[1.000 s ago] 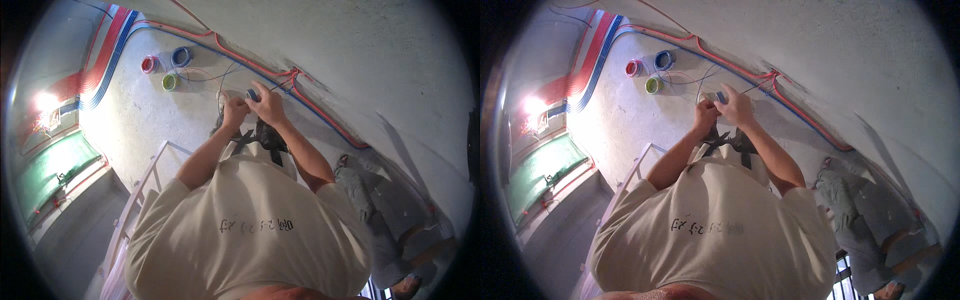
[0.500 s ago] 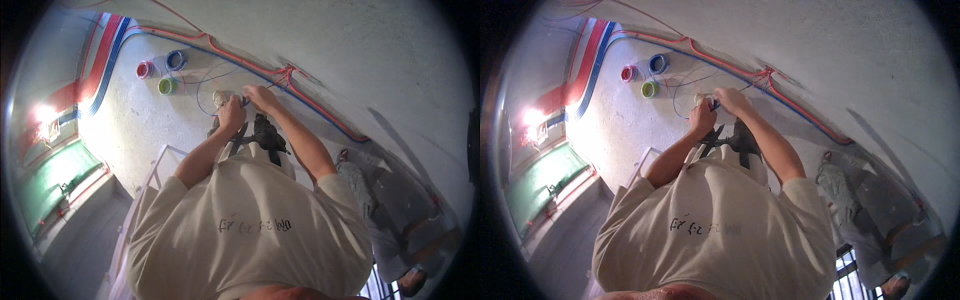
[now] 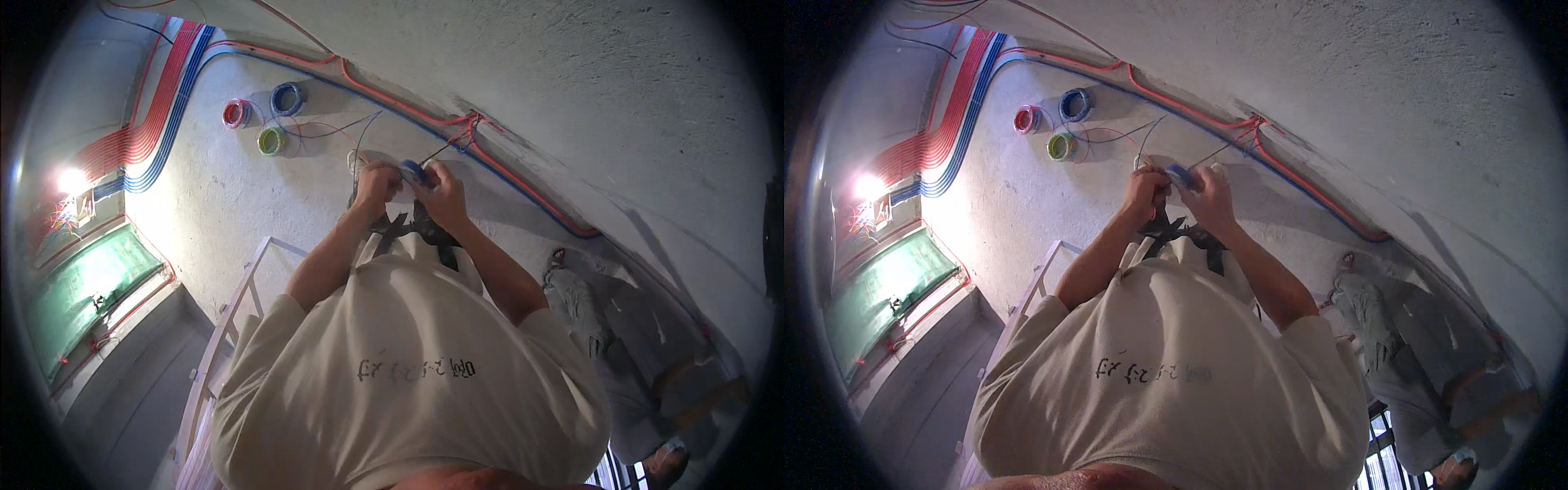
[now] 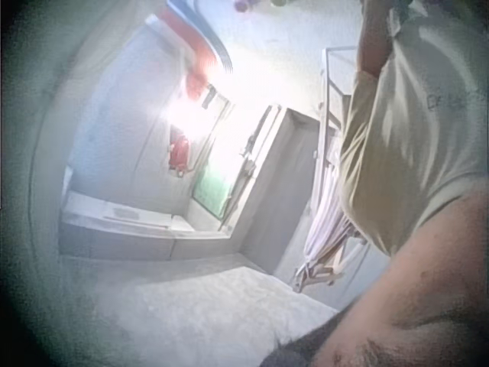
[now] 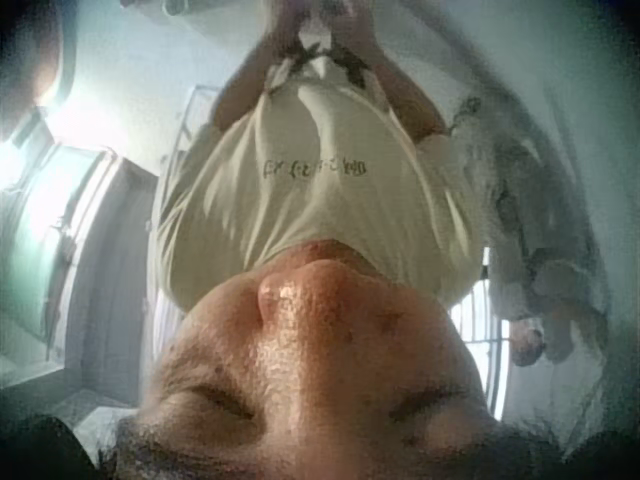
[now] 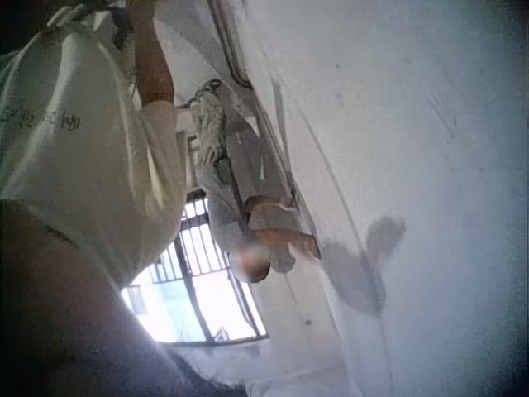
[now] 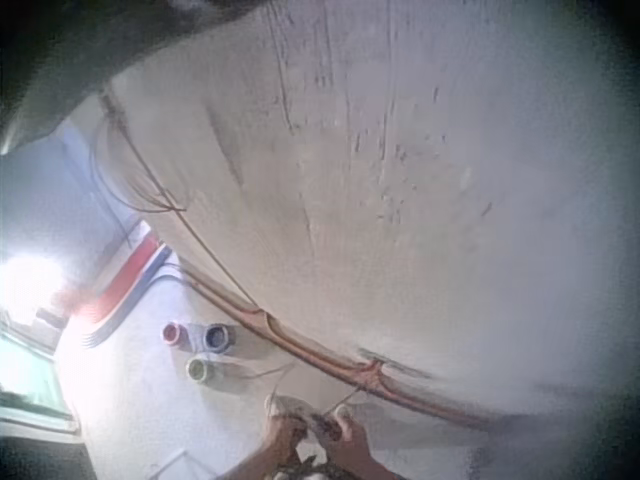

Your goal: The person pulls electrical wires through red conduit pipes mounted on a concrete wall, strips wire ends with a blue tool, and organizes the wires into a junction box. Another person works nearby on similar wiring tasks.

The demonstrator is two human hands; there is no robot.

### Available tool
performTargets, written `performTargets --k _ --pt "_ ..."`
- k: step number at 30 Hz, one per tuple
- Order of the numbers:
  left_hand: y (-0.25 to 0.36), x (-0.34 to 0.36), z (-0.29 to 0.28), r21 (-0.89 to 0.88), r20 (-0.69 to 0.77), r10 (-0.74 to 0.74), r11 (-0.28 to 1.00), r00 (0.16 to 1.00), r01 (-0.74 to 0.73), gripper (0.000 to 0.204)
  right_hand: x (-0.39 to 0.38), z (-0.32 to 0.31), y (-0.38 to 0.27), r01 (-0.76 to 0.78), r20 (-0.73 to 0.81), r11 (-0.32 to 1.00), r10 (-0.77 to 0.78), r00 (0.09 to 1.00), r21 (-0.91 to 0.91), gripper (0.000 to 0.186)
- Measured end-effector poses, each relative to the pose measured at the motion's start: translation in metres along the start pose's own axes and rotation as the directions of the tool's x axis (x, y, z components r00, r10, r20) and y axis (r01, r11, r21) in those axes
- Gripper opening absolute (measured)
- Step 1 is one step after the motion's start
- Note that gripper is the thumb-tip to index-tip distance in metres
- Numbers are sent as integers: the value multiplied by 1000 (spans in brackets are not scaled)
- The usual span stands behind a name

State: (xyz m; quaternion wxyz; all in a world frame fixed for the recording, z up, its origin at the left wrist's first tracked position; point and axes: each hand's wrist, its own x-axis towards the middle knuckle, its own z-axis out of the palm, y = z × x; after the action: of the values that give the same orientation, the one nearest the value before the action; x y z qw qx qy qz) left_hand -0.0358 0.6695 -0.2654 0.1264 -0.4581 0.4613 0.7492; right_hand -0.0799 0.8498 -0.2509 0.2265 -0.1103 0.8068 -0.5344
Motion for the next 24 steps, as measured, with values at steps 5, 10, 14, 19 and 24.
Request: performTargets --k 5,10,14,19,24 --pt "-2 -2 5 55 79 -35 998 996 30 11 -10 14 33 -64 36 978 58 998 201 34" --pt "8 -33 19 400 41 57 914 998 -69 14 8 16 47 -334 368 924 251 896 184 29" --pt "-17 -22 10 239 103 22 970 994 -46 17 -3 2 33 -733 618 526 420 664 430 26" --pt "-17 -13 -7 189 296 -115 980 948 60 9 -15 14 45 -665 589 571 350 728 482 36" --pt "8 -50 41 414 209 55 899 976 -139 16 -24 26 64 -349 375 881 221 901 320 38"
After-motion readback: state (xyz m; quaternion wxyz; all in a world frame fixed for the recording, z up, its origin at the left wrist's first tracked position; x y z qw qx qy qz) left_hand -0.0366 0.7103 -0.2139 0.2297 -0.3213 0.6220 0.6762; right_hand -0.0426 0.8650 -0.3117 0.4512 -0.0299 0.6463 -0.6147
